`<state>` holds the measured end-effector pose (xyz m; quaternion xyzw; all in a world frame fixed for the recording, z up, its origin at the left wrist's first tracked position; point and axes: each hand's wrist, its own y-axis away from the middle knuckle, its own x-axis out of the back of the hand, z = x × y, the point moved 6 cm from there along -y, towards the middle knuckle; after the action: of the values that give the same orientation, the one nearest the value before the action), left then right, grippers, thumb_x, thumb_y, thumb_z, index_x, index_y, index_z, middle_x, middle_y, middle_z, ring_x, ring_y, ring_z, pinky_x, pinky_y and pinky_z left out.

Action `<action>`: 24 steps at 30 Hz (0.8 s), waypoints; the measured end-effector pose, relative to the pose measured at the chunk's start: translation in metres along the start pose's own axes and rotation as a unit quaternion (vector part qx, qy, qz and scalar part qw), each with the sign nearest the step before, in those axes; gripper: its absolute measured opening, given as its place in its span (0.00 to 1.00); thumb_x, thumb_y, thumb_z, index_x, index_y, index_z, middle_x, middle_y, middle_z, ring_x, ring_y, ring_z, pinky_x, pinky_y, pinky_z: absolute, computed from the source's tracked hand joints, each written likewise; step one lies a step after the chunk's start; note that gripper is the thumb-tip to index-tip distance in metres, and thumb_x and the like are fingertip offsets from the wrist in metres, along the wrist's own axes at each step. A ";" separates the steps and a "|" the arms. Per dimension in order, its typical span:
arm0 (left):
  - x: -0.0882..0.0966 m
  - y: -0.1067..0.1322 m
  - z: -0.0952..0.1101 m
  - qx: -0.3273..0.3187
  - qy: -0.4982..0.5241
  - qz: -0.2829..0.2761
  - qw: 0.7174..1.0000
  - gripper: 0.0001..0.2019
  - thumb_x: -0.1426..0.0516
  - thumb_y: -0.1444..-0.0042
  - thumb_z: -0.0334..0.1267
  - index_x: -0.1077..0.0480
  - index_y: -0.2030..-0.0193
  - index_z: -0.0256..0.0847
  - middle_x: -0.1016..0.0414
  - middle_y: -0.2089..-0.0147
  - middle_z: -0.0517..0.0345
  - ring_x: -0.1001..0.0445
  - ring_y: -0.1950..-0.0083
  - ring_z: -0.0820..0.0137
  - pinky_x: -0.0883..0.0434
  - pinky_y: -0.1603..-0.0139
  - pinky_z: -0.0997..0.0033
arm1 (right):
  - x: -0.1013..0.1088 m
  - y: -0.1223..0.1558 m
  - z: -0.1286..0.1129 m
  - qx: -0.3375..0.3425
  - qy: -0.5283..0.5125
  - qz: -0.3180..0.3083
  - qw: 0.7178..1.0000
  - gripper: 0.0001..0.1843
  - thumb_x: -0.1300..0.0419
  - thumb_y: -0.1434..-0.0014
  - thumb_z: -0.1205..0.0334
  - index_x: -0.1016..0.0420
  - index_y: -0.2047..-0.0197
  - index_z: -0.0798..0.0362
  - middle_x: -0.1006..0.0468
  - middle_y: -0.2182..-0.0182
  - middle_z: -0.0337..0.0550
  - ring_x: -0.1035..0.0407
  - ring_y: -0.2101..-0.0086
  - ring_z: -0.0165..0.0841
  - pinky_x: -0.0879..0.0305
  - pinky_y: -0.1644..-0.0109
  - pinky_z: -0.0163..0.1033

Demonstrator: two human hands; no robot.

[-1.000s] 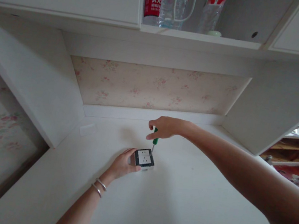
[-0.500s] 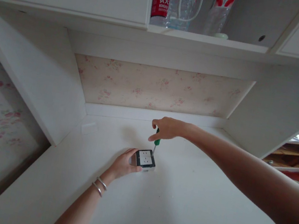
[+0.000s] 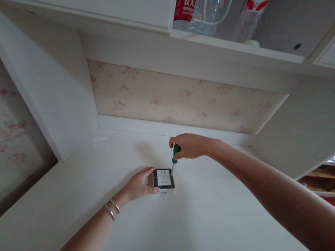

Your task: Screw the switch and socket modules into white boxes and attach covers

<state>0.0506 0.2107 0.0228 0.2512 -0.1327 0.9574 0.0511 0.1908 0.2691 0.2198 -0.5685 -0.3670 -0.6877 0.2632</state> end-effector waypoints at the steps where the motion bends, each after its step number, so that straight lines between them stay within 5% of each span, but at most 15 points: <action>1: 0.000 0.000 0.000 0.000 -0.003 -0.001 1.000 0.37 0.33 0.60 0.46 0.36 0.41 0.45 0.36 0.39 0.50 0.37 0.40 0.54 0.39 0.39 0.52 | 0.000 0.000 0.002 -0.019 0.004 -0.002 1.000 0.29 0.40 0.50 0.45 0.31 0.48 0.50 0.23 0.59 0.49 0.29 0.61 0.42 0.39 0.65 0.39; 6: 0.001 0.001 0.003 0.004 -0.007 0.003 1.000 0.37 0.32 0.61 0.46 0.36 0.41 0.43 0.35 0.40 0.50 0.36 0.40 0.53 0.38 0.39 0.53 | 0.003 0.000 0.012 -0.166 0.039 0.009 0.985 0.33 0.56 0.42 0.37 0.24 0.57 0.55 0.23 0.59 0.61 0.29 0.59 0.51 0.38 0.61 0.49; 11: 0.002 0.001 0.011 -0.014 -0.012 -0.002 1.000 0.35 0.32 0.60 0.45 0.35 0.43 0.43 0.34 0.41 0.51 0.34 0.42 0.55 0.36 0.41 0.57 | 0.005 -0.001 0.000 -0.084 0.026 0.014 0.996 0.21 0.49 0.42 0.49 0.28 0.53 0.53 0.22 0.61 0.54 0.28 0.62 0.44 0.38 0.63 0.42; 16: 0.002 0.000 0.012 -0.015 -0.029 0.005 0.999 0.34 0.32 0.61 0.44 0.34 0.45 0.42 0.32 0.43 0.52 0.33 0.43 0.55 0.35 0.42 0.57 | 0.008 0.002 -0.014 0.043 -0.051 -0.003 0.998 0.22 0.43 0.46 0.49 0.31 0.51 0.52 0.24 0.56 0.49 0.30 0.62 0.37 0.39 0.63 0.36; 21: -0.002 0.000 0.007 -0.023 -0.047 0.004 0.999 0.37 0.32 0.62 0.42 0.37 0.43 0.42 0.34 0.42 0.52 0.35 0.42 0.57 0.37 0.40 0.57 | 0.008 0.000 0.001 -0.146 -0.003 0.003 0.989 0.35 0.54 0.45 0.33 0.28 0.52 0.54 0.23 0.59 0.58 0.29 0.61 0.49 0.38 0.65 0.44; 24: -0.004 0.000 0.003 -0.022 -0.064 0.002 0.998 0.41 0.32 0.62 0.45 0.40 0.40 0.41 0.36 0.41 0.50 0.37 0.41 0.56 0.38 0.39 0.58 | 0.009 -0.003 -0.002 -0.141 0.003 -0.007 0.990 0.29 0.52 0.45 0.39 0.26 0.54 0.54 0.23 0.60 0.57 0.28 0.62 0.48 0.39 0.68 0.42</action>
<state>0.0557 0.2093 0.0235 0.3104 -0.1572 0.9364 0.0464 0.1854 0.2697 0.2279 -0.5955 -0.2690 -0.7361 0.1767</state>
